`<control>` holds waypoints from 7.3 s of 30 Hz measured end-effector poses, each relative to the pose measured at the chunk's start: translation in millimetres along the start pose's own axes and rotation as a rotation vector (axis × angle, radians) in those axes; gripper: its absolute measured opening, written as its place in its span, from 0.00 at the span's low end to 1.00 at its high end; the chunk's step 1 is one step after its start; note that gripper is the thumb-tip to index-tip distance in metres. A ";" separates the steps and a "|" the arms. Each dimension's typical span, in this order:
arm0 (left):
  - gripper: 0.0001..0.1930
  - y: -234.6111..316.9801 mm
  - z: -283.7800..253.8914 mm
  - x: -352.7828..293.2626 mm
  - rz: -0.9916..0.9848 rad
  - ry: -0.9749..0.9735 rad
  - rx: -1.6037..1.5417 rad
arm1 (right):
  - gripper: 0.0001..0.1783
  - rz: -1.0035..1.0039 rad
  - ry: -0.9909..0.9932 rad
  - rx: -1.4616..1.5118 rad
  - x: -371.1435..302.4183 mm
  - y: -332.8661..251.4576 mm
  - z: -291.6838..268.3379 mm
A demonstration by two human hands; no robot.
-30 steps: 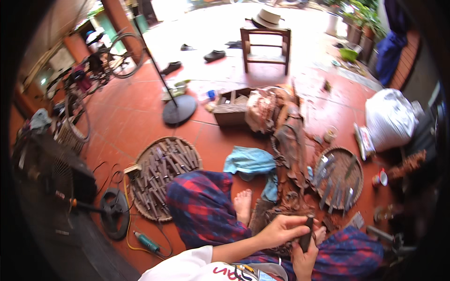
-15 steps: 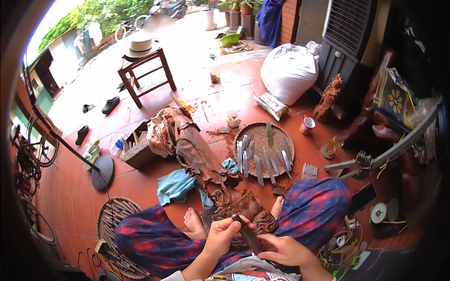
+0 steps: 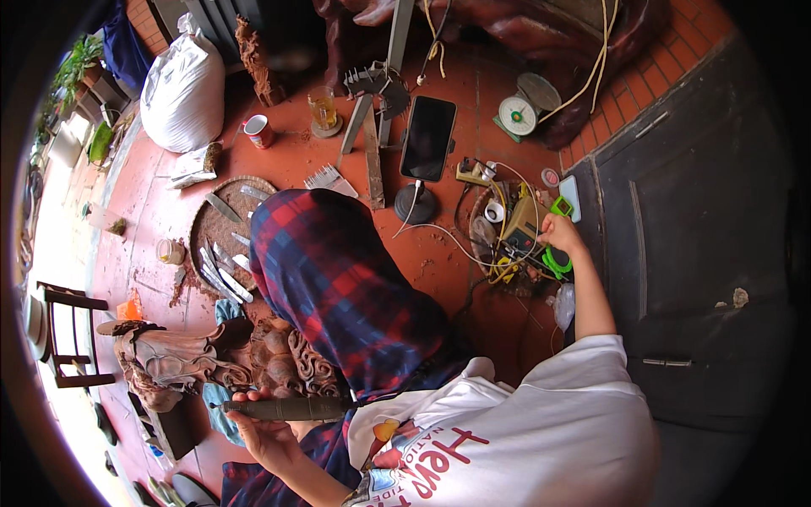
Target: The person sits on the floor and uses a rotary carving tool to refine the details of a large wooden sculpture. They hold the tool with both hands, carefully working on the intricate patterns of the wood while surrounded by various carving chisels and tools.
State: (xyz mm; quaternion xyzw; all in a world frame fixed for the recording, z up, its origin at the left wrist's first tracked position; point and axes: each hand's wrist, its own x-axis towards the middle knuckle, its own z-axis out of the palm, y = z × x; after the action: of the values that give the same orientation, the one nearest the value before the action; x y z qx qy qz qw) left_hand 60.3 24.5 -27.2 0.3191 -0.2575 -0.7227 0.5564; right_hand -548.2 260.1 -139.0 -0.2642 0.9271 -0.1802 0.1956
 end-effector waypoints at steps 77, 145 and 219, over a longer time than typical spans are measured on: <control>0.21 136.3 -256.1 163.9 0.947 0.352 1.196 | 0.12 -2.213 -0.615 0.448 -330.6 -719.9 382.2; 0.19 118.5 -233.4 208.9 0.891 0.444 1.073 | 0.09 -2.214 -0.617 0.309 -310.2 -727.6 392.4; 0.20 119.5 -235.2 210.5 0.854 0.481 0.986 | 0.08 -2.205 -0.692 0.210 -316.5 -741.1 393.1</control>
State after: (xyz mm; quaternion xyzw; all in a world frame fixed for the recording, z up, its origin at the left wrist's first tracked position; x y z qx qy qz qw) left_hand 275.3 -213.1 -133.1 0.5564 -0.5284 -0.1485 0.6238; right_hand 190.7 -242.7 -67.7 -0.9462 0.0713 -0.2469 0.1965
